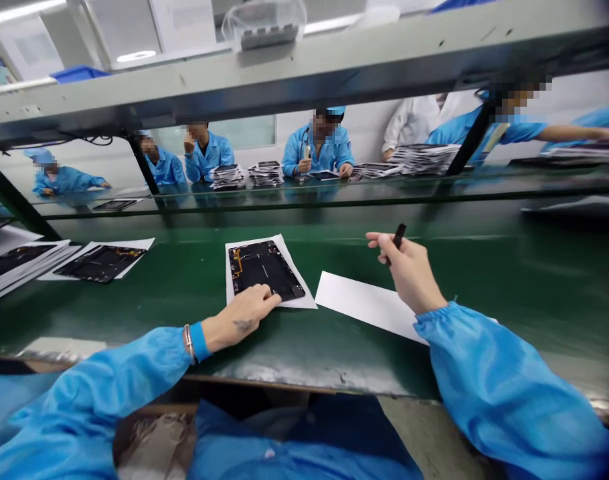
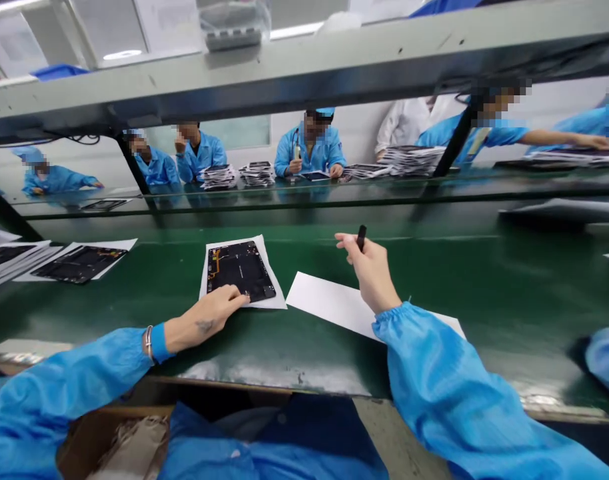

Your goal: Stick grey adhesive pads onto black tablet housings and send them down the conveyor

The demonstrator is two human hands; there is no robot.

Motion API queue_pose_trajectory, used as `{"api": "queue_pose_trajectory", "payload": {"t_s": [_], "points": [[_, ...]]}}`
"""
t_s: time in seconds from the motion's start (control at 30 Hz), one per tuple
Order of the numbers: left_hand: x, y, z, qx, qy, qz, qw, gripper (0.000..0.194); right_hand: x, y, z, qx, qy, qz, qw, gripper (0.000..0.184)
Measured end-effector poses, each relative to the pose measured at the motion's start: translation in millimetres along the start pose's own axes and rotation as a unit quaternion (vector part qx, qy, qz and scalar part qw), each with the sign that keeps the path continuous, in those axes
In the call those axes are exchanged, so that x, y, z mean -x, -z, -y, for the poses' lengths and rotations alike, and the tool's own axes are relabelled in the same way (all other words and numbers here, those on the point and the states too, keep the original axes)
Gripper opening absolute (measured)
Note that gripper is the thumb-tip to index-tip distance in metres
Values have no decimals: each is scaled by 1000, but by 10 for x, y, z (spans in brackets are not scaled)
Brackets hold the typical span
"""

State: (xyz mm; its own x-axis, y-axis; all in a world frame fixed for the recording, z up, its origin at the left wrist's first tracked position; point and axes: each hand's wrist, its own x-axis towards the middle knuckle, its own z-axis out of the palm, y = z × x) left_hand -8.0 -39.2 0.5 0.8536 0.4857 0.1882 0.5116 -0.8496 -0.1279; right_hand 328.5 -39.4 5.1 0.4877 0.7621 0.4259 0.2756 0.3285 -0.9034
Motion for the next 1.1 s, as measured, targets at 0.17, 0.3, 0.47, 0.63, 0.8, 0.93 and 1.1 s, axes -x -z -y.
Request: {"api": "queue_pose_trajectory", "payload": {"t_s": [0.17, 0.3, 0.47, 0.63, 0.8, 0.93, 1.1], "points": [[-396, 125, 322, 3, -63, 27, 998, 42, 62, -50, 11, 24, 2, 17, 1000, 36], [-1065, 179, 754, 23, -180, 79, 980, 33, 81, -58, 31, 39, 0, 28, 999, 38], [-1443, -6, 945, 72, -227, 148, 960, 14, 115, -58, 78, 30, -31, 53, 998, 41], [-1326, -142, 1295, 118, -129, 167, 970, 17, 146, -53, 148, 14, -56, 53, 997, 39], [-932, -106, 1662, 118, 31, 172, 977, 22, 146, -57, 139, 6, -61, 51, 997, 44], [-668, -73, 1627, 110, 104, 138, 979, 24, 124, -61, 75, 27, -35, 52, 998, 44], [-473, 158, 1380, 94, 167, 35, 981, 26, 97, -42, 45, 72, 16, 51, 996, 49]]}}
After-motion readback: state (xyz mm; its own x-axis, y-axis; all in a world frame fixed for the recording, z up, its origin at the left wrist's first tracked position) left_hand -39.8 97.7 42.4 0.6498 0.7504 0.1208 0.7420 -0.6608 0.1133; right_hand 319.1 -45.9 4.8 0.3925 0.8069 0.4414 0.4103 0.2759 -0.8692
